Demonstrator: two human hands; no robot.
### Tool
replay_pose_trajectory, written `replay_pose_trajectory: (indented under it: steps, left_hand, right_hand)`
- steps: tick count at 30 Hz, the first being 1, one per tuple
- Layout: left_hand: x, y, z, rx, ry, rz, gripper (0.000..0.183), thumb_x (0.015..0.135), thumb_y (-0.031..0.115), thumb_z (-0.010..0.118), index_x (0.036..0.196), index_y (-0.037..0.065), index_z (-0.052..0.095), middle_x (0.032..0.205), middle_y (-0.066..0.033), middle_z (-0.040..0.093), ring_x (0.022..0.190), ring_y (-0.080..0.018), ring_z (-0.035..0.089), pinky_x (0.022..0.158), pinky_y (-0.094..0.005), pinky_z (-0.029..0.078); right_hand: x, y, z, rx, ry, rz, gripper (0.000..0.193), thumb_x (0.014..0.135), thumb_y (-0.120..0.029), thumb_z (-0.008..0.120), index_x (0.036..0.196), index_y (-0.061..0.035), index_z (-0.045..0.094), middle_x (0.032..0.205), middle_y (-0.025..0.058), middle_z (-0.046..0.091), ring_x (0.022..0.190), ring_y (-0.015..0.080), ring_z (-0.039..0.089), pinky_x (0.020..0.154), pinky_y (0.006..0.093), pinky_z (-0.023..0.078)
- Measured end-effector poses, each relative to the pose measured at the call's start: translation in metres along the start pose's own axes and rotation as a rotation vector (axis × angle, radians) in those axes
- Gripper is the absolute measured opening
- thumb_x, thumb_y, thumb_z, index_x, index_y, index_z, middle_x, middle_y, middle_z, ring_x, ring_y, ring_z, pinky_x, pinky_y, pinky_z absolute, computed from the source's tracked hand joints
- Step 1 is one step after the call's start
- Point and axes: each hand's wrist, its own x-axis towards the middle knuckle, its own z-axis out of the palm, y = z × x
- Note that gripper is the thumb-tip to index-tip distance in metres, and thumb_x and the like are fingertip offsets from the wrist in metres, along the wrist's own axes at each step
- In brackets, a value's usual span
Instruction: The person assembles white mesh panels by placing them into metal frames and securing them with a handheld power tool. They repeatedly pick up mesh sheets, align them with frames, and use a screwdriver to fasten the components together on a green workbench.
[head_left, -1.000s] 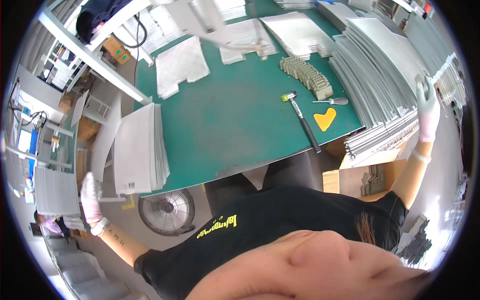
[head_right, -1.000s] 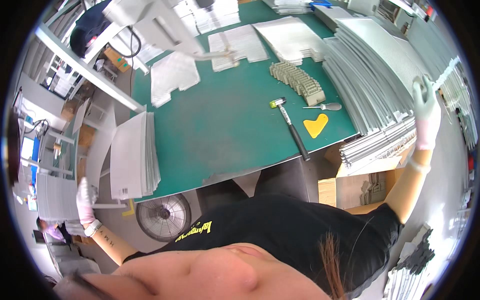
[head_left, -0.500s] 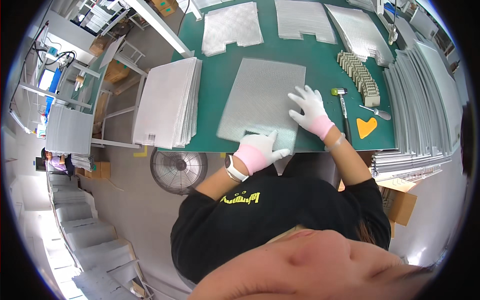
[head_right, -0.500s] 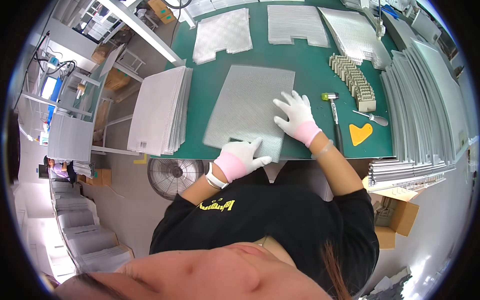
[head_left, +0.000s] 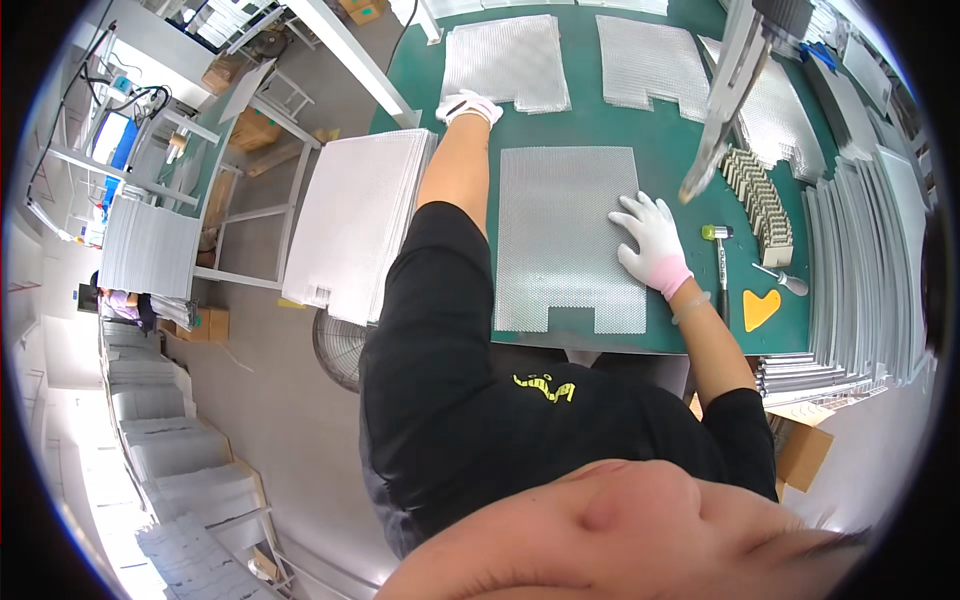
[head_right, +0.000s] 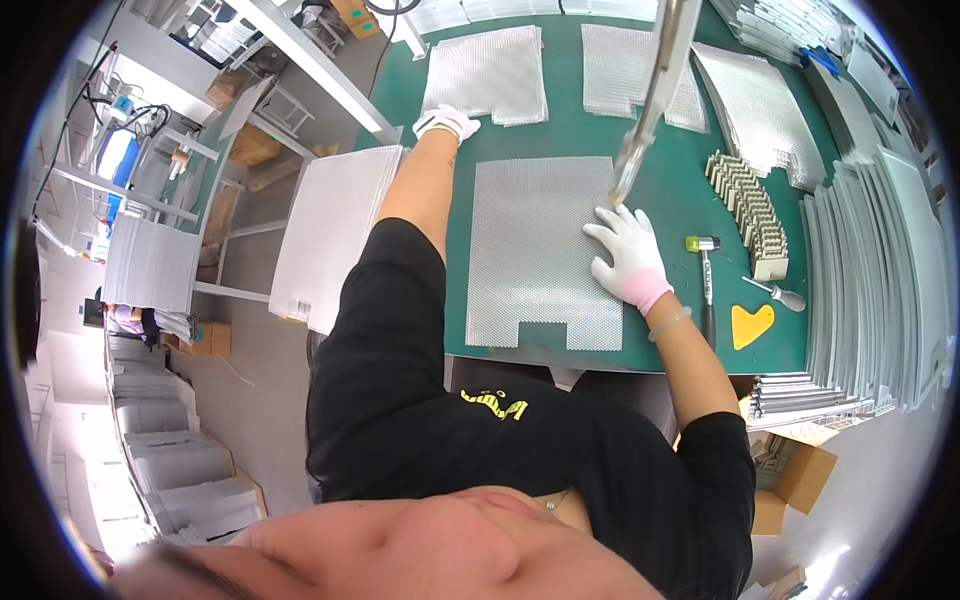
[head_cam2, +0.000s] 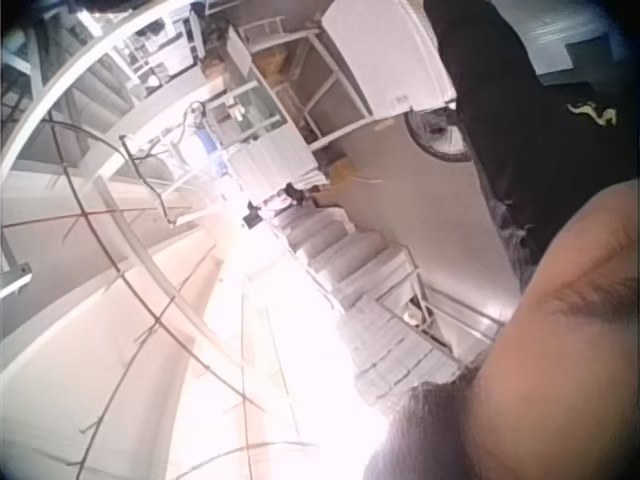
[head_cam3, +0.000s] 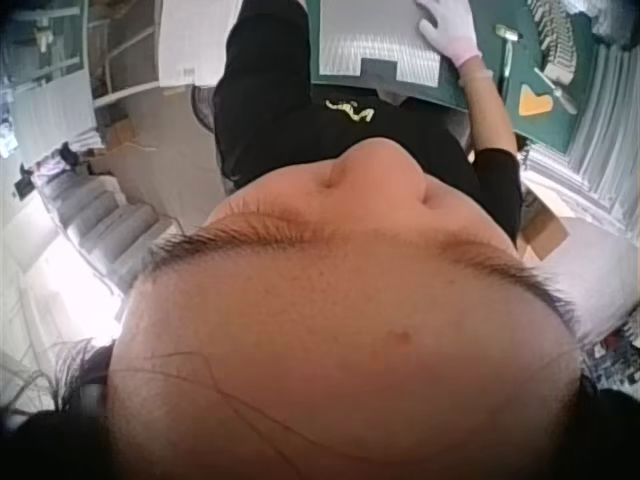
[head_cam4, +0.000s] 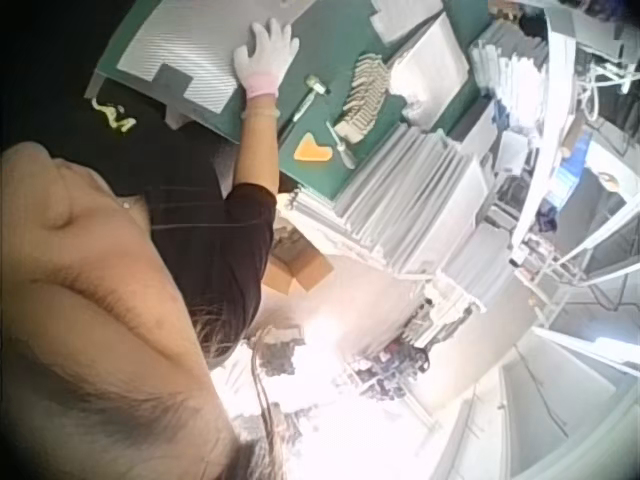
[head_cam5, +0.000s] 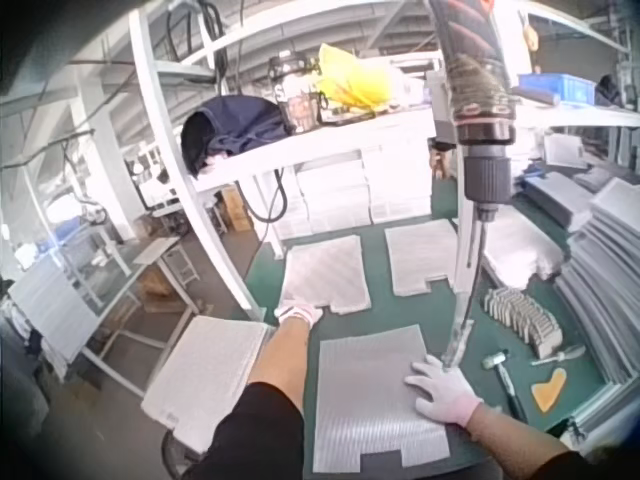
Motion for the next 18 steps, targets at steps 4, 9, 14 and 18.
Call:
replay_pose_trajectory:
  steps: [4, 9, 14, 18]
  left_hand:
    - [0.022, -0.002, 0.004, -0.046, -0.151, 0.021, 0.051, 0.080, 0.044, 0.067, 0.124, 0.018, 0.067, 0.128, -0.0063, 0.066, 0.116, -0.0211, 0.064, 0.093, -0.0434, 0.050]
    - [0.032, -0.032, -0.029, -0.182, -0.270, 0.152, 0.058, 0.077, 0.055, 0.070, 0.123, 0.019, 0.070, 0.128, -0.0072, 0.066, 0.114, -0.0268, 0.065, 0.094, -0.0457, 0.051]
    - [0.031, -0.053, -0.070, -0.204, -0.110, 0.069, 0.105, 0.067, 0.065, 0.077, 0.145, 0.003, 0.046, 0.149, -0.0192, 0.046, 0.131, -0.0325, 0.053, 0.106, -0.0427, 0.045]
    - [0.032, -0.049, -0.079, -0.097, -0.017, 0.154, 0.099, 0.061, 0.074, 0.076, 0.137, 0.014, 0.058, 0.147, -0.0124, 0.051, 0.132, -0.0299, 0.053, 0.107, -0.0423, 0.045]
  right_hand:
    - [-0.001, 0.003, 0.000, 0.046, -0.017, -0.004, 0.052, 0.072, -0.016, 0.063, 0.124, -0.0123, 0.062, 0.141, 0.0162, 0.051, 0.139, 0.0408, 0.037, 0.118, 0.0557, 0.022]
    - [0.000, 0.002, 0.002, -0.016, 0.033, -0.026, 0.049, 0.074, -0.022, 0.065, 0.122, -0.0137, 0.064, 0.140, 0.0151, 0.053, 0.136, 0.0388, 0.041, 0.116, 0.0539, 0.025]
    - [-0.001, 0.001, 0.001, -0.024, 0.020, -0.022, 0.049, 0.075, -0.022, 0.065, 0.123, -0.0139, 0.063, 0.140, 0.0149, 0.052, 0.138, 0.0387, 0.040, 0.117, 0.0537, 0.024]
    - [-0.002, 0.001, 0.000, -0.005, 0.016, -0.009, 0.049, 0.076, -0.022, 0.064, 0.124, -0.0145, 0.063, 0.141, 0.0141, 0.052, 0.138, 0.0385, 0.039, 0.118, 0.0537, 0.024]
